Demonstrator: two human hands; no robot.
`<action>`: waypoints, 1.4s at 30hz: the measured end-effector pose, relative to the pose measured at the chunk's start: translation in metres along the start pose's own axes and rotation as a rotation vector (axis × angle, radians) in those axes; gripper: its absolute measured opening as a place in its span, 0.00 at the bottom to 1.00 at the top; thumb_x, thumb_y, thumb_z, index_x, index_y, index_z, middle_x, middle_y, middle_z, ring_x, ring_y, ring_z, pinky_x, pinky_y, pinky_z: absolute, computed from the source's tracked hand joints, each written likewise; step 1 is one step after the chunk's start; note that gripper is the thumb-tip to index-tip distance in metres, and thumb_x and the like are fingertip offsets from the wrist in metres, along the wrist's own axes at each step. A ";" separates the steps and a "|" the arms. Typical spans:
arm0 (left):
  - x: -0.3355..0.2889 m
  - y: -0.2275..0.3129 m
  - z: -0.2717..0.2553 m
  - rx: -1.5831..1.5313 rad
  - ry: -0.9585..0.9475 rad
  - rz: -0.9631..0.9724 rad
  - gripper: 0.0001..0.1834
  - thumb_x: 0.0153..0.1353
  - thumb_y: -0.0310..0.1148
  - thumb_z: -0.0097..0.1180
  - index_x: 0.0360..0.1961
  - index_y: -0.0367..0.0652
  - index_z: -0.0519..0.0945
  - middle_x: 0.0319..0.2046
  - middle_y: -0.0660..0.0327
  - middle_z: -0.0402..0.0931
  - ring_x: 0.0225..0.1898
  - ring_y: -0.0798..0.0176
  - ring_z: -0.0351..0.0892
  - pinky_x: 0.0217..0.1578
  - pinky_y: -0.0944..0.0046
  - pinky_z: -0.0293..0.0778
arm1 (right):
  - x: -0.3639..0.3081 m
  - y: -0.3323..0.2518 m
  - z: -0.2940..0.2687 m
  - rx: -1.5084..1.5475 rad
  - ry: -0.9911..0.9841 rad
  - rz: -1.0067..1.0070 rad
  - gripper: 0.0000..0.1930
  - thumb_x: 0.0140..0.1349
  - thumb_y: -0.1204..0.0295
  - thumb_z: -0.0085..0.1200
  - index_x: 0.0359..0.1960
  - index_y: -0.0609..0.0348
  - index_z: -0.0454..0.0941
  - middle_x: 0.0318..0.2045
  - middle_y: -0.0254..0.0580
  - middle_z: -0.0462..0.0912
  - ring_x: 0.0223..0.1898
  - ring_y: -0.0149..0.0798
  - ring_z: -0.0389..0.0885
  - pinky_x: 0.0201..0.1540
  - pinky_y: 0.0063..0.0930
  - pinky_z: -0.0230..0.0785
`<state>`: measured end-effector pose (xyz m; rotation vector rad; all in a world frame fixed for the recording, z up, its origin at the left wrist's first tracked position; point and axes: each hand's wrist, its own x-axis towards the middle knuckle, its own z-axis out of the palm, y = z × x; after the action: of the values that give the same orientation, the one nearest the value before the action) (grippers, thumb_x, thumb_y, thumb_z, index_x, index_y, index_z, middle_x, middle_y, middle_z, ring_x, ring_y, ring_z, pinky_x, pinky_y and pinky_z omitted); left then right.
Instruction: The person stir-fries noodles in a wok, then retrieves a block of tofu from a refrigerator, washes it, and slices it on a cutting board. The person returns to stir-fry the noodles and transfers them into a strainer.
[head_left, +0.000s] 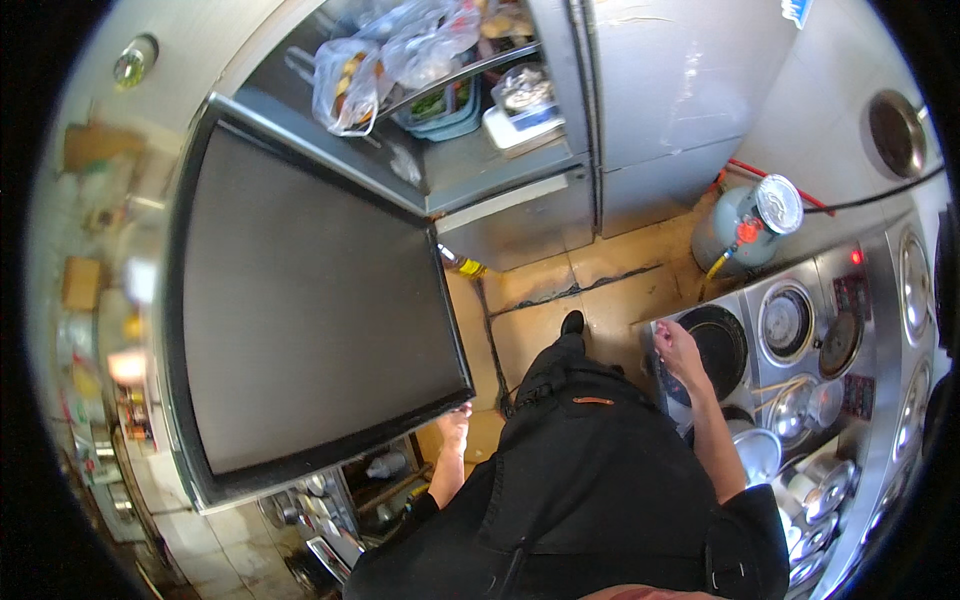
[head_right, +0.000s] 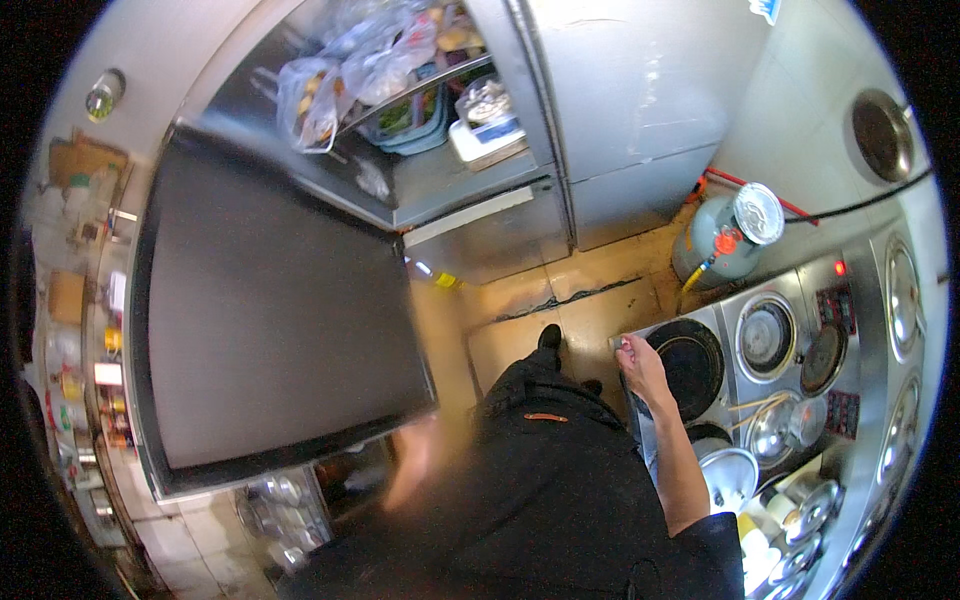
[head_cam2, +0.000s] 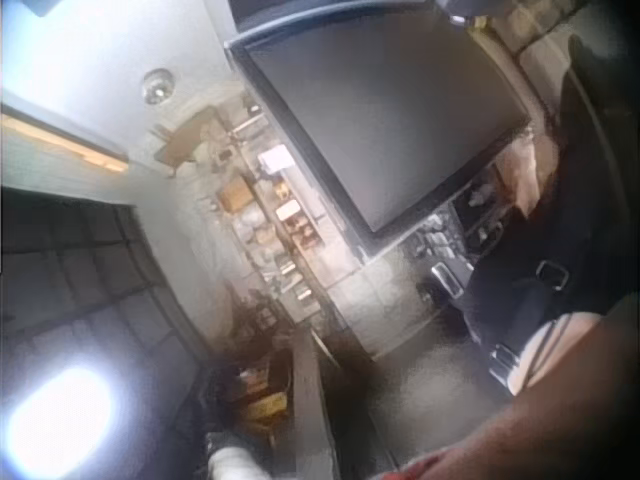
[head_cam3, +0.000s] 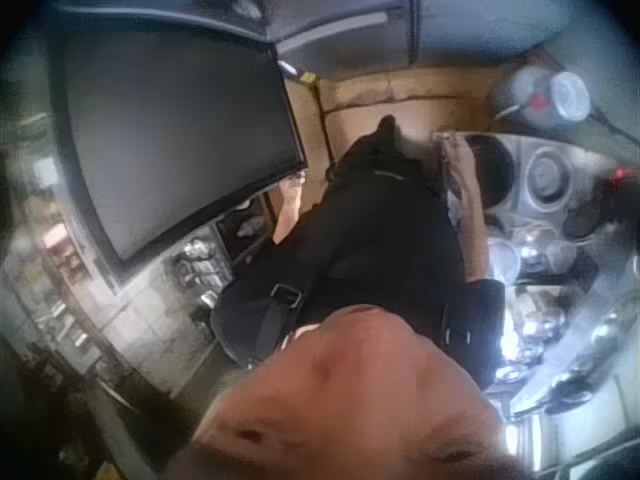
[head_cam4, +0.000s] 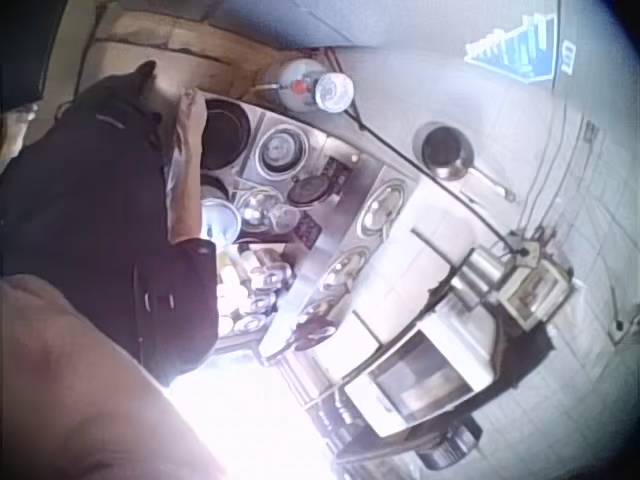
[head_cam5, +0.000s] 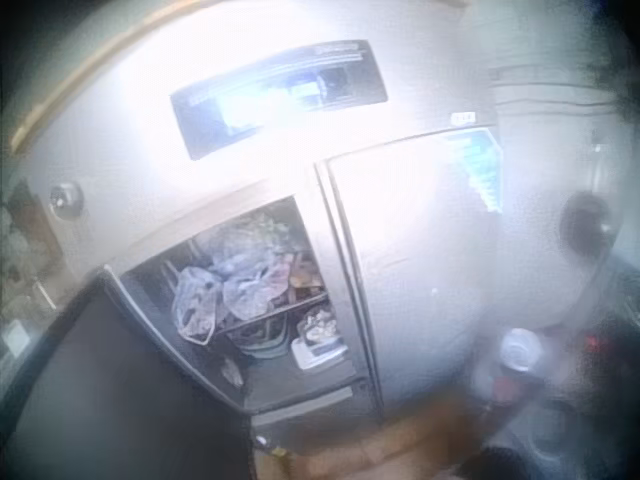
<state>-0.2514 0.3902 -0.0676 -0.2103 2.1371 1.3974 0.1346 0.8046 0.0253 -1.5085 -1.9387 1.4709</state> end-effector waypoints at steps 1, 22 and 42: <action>0.002 0.005 -0.001 -0.312 0.073 -0.014 0.15 0.65 0.11 0.47 0.48 0.35 0.79 0.38 0.55 0.82 0.27 0.63 0.79 0.25 0.64 0.75 | 0.005 -0.002 0.004 0.063 -0.027 -0.018 0.16 0.70 0.71 0.58 0.57 0.64 0.78 0.40 0.50 0.84 0.42 0.49 0.85 0.49 0.37 0.77; 0.188 0.266 0.267 -0.056 -0.551 -0.020 0.16 0.71 0.22 0.52 0.58 0.35 0.80 0.50 0.56 0.82 0.44 0.61 0.86 0.41 0.67 0.85 | 0.090 -0.044 0.033 0.200 -0.032 0.320 0.18 0.71 0.70 0.57 0.60 0.63 0.76 0.32 0.36 0.83 0.27 0.29 0.81 0.28 0.26 0.73; 0.117 0.652 0.279 0.401 -0.005 1.363 0.09 0.68 0.28 0.57 0.42 0.45 0.89 0.44 0.52 0.89 0.44 0.55 0.88 0.48 0.54 0.81 | 0.286 -0.343 0.041 0.074 -0.227 -0.343 0.19 0.73 0.73 0.57 0.65 0.61 0.77 0.46 0.43 0.86 0.40 0.35 0.85 0.44 0.30 0.78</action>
<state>-0.5203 0.9441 0.3034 1.6530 2.5110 1.4321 -0.2053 1.0446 0.1922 -0.9509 -2.1125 1.5879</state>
